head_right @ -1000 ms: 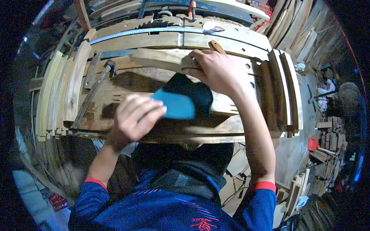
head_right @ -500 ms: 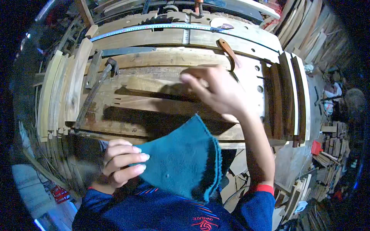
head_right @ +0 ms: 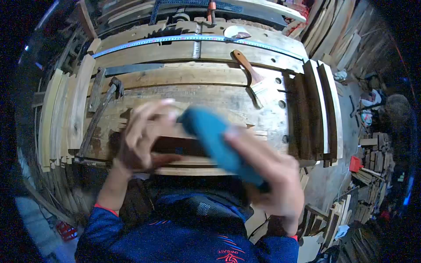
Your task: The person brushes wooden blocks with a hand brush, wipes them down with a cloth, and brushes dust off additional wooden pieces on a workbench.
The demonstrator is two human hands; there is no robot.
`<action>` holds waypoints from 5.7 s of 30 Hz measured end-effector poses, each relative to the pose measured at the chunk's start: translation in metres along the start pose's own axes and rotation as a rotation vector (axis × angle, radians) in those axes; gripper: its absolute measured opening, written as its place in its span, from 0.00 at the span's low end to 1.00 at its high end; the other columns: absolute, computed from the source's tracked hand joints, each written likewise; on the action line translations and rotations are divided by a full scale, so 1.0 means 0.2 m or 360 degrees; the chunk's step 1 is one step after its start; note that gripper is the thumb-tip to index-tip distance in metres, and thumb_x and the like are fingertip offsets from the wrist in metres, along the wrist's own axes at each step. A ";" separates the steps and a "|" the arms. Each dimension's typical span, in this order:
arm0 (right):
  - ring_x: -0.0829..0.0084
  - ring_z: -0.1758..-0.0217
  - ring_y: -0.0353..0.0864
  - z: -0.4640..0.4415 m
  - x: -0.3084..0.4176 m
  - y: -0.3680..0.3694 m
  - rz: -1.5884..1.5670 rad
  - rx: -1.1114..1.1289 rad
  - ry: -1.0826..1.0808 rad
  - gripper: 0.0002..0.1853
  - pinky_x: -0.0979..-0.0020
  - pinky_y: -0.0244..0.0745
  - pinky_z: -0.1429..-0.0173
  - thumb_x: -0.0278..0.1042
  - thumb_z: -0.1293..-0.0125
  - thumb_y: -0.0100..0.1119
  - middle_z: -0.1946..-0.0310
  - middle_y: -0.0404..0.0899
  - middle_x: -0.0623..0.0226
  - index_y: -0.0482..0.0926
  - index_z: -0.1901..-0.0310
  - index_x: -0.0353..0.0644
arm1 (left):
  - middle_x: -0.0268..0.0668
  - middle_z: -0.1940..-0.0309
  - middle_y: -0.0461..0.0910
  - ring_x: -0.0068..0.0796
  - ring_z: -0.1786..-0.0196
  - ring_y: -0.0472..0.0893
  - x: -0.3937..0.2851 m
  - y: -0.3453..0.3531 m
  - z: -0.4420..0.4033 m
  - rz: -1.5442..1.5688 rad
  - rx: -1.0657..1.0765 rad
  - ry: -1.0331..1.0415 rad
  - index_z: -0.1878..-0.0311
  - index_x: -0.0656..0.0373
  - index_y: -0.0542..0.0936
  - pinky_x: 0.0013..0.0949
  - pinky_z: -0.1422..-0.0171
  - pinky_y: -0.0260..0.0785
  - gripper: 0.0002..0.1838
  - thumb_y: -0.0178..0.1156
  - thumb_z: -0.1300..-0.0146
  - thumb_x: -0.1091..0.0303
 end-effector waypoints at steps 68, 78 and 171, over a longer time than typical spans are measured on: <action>0.46 0.21 0.63 -0.26 -0.46 0.39 0.0964 -0.0284 -0.0139 0.32 0.44 0.53 0.17 0.51 0.25 0.60 0.29 0.71 0.49 0.71 0.27 0.40 | 0.44 0.17 0.60 0.55 0.14 0.52 0.19 0.10 0.28 -0.0768 0.0487 -0.0801 0.19 0.60 0.64 0.67 0.14 0.37 0.43 0.52 0.25 0.36; 0.49 0.37 0.77 -0.26 -0.47 0.40 0.0819 -0.0353 -0.0151 0.20 0.48 0.63 0.23 0.38 0.27 0.58 0.44 0.81 0.49 0.78 0.39 0.35 | 0.47 0.17 0.59 0.62 0.14 0.50 0.09 0.42 0.08 -0.0742 0.0527 -0.0588 0.18 0.62 0.61 0.68 0.14 0.38 0.46 0.42 0.23 0.31; 0.42 0.23 0.67 0.02 -0.48 0.31 0.0965 -0.0368 0.0080 0.36 0.41 0.58 0.20 0.49 0.30 0.66 0.27 0.69 0.39 0.72 0.25 0.40 | 0.51 0.34 0.70 0.52 0.29 0.68 0.10 0.27 0.12 -0.0426 0.0815 -0.0590 0.21 0.64 0.61 0.56 0.20 0.55 0.64 0.82 0.57 0.42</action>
Point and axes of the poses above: each hand's wrist, its own z-axis away from the middle knuckle, its own y-axis out of the palm, x = y × z, the point moved 7 cm from there along -z, towards the middle knuckle
